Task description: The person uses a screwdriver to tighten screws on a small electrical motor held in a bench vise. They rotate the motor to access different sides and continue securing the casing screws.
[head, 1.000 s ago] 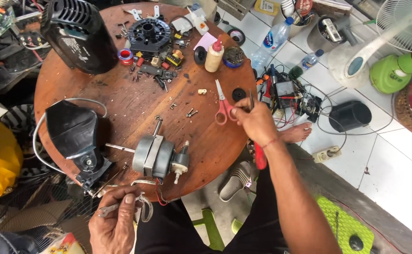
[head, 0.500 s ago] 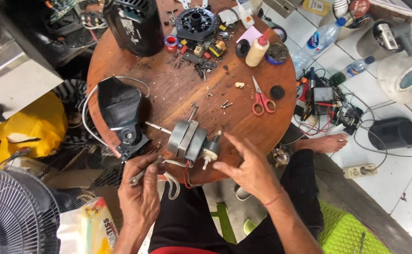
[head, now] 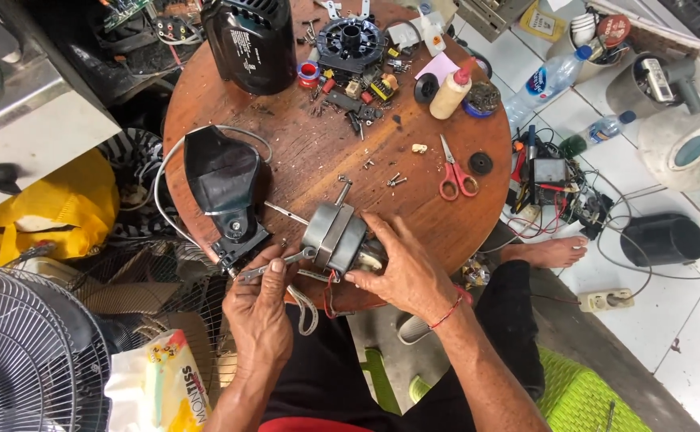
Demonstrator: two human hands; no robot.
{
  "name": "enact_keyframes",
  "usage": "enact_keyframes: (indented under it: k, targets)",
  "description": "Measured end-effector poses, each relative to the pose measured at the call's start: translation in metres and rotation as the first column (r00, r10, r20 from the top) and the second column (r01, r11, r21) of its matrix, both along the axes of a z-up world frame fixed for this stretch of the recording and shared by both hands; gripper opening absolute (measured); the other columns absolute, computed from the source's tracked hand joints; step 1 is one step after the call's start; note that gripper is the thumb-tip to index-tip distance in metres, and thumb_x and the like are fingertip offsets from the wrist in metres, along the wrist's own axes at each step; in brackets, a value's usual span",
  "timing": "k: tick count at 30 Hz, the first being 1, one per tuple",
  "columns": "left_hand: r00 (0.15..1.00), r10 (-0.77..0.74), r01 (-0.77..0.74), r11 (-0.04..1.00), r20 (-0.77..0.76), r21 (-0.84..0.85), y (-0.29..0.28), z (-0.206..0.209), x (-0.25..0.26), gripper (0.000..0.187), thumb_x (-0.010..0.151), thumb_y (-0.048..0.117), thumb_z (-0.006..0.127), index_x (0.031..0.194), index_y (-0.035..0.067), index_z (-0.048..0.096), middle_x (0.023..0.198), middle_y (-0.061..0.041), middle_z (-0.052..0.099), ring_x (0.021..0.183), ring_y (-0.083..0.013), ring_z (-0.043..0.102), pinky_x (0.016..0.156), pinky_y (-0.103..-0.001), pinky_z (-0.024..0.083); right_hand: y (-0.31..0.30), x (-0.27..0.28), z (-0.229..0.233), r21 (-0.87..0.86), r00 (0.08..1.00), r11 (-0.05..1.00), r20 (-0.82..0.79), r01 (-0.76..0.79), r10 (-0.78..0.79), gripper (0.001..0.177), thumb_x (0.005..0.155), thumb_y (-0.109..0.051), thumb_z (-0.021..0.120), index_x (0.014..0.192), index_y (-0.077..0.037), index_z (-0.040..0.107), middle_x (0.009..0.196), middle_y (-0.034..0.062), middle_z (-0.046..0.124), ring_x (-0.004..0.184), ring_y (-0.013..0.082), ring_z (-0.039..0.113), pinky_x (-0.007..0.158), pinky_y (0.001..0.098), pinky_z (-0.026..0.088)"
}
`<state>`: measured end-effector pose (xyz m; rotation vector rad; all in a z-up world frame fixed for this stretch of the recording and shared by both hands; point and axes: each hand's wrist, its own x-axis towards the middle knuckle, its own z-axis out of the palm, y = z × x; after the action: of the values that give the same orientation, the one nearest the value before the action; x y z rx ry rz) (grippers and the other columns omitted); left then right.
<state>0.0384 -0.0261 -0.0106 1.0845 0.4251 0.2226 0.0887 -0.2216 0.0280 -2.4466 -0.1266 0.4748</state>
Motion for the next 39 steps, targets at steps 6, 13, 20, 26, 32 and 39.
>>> enact_keyframes:
  k: [6,13,20,26,32,39]
  targets:
    - [0.995,0.093,-0.074,0.946,0.045,-0.315,-0.008,-0.046,0.018,0.035,0.095,0.013,0.068,0.122,-0.009,0.065,0.101,-0.022,0.073,0.097,-0.0315,0.075,0.092,-0.044,0.062,-0.004,0.005,-0.019,0.102,0.986,0.991,0.150,-0.087,0.071,0.098,0.074,-0.038,0.089,0.153,-0.011,0.039,0.153,0.0123,0.049,0.140,0.0308,0.049,0.112,0.0450,0.041]
    - [0.996,-0.013,0.037,0.955,0.083,-0.293,-0.007,-0.014,0.020,0.034,0.094,0.015,0.068,0.118,-0.009,0.066,0.111,-0.028,0.074,0.101,-0.0320,0.074,0.093,-0.039,0.061,-0.007,0.001,-0.018,0.143,0.970,0.984,0.233,-0.104,0.069,0.096,0.076,-0.046,0.085,0.151,-0.007,0.042,0.149,0.0141,0.054,0.135,0.0321,0.054,0.108,0.0458,0.046]
    - [0.995,-0.073,0.072,0.997,0.071,0.025,0.002,0.062,0.010,0.030,0.096,0.020,0.067,0.112,-0.005,0.072,0.105,-0.020,0.081,0.067,-0.0025,0.061,0.068,-0.010,0.050,-0.003,-0.021,-0.005,0.685,0.995,0.727,0.032,0.048,-0.095,0.088,0.076,-0.056,0.075,0.147,-0.011,0.049,0.144,0.0125,0.062,0.136,0.0276,0.058,0.115,0.0497,0.047]
    - [0.933,-0.328,0.219,0.845,0.150,0.488,0.000,0.094,0.022,0.037,0.101,0.021,0.059,0.077,0.000,0.078,0.105,-0.016,0.080,0.098,-0.0215,0.078,0.083,-0.030,0.064,0.010,-0.045,-0.034,0.899,0.956,0.324,-0.276,0.295,-0.105,0.075,0.085,-0.052,0.075,0.147,-0.016,0.055,0.081,-0.0031,0.061,0.053,0.0049,0.055,0.034,0.0189,0.031]
    - [0.871,-0.491,0.438,0.797,0.024,0.416,-0.012,0.084,0.040,0.028,0.100,0.024,0.058,0.106,0.003,0.076,0.106,-0.011,0.079,0.091,-0.0196,0.079,0.074,-0.029,0.070,0.024,-0.058,-0.067,0.617,0.625,0.100,-0.771,0.781,-0.125,0.045,0.097,-0.052,0.057,0.107,-0.010,0.069,0.082,0.0120,0.074,0.046,0.0197,0.064,0.026,0.0165,0.016]
    - [0.917,-0.389,0.306,0.832,0.093,0.463,-0.026,0.045,0.054,0.023,0.102,0.023,0.061,0.103,0.007,0.076,0.099,-0.003,0.080,0.085,-0.0109,0.074,0.071,-0.023,0.060,0.019,-0.043,-0.044,0.575,0.668,0.393,-0.728,0.717,-0.155,0.067,0.089,-0.074,0.043,0.088,-0.010,0.062,0.073,0.0049,0.065,0.045,0.0186,0.061,0.031,0.0188,0.023]
